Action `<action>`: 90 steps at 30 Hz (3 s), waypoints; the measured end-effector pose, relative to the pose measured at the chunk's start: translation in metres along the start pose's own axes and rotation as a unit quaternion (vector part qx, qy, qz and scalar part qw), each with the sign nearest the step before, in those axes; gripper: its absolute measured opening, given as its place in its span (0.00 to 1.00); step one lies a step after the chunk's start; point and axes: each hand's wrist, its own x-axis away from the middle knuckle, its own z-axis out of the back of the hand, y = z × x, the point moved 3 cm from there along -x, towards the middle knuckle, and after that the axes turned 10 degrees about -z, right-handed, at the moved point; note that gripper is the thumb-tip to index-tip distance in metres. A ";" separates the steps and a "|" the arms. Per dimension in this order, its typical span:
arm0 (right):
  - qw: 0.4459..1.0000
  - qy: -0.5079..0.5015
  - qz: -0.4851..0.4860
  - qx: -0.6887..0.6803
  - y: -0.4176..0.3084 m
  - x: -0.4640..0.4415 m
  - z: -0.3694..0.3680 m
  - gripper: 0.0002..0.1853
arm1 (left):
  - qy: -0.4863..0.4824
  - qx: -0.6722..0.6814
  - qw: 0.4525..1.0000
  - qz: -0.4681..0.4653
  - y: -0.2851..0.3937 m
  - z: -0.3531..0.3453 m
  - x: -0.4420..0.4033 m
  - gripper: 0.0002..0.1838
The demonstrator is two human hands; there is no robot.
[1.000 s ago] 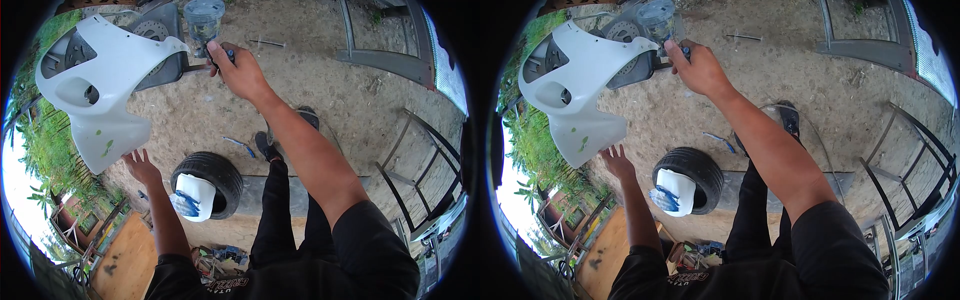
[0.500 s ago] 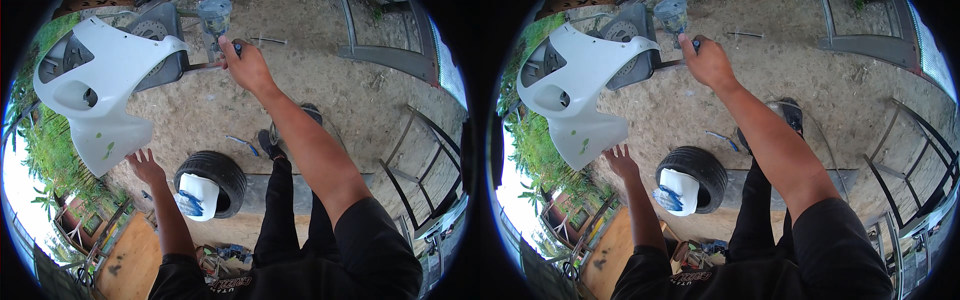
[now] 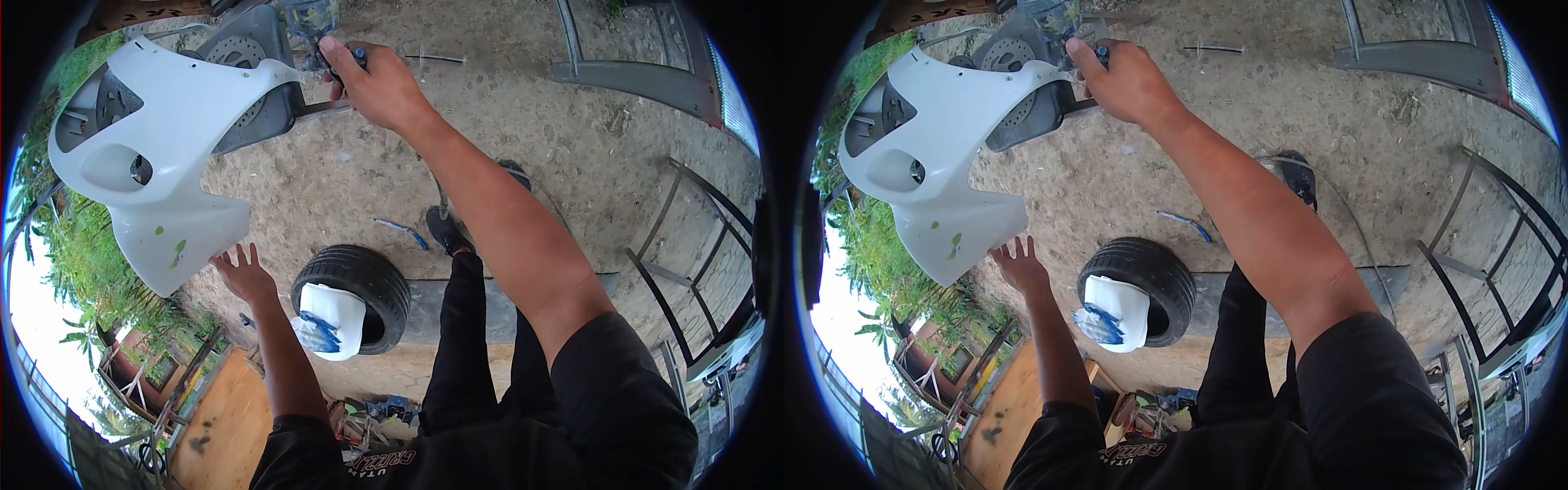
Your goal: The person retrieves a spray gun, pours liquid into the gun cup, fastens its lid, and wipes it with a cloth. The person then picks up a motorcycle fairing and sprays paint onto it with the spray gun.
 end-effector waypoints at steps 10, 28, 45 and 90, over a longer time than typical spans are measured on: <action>0.995 0.024 -0.061 0.075 0.024 -0.028 0.008 0.45 | 0.010 -0.003 1.000 0.012 -0.004 0.003 -0.022 0.47; 0.997 -0.008 -0.004 0.071 0.013 -0.032 0.002 0.43 | 0.027 -0.012 1.000 0.005 -0.009 0.005 -0.050 0.42; 0.998 -0.048 -0.004 0.033 -0.006 -0.009 0.004 0.44 | 0.034 -0.016 0.999 0.009 -0.012 0.003 -0.056 0.43; 0.998 -0.014 -0.046 0.026 0.008 0.012 0.017 0.45 | 0.037 -0.003 0.999 0.026 -0.006 -0.009 -0.012 0.43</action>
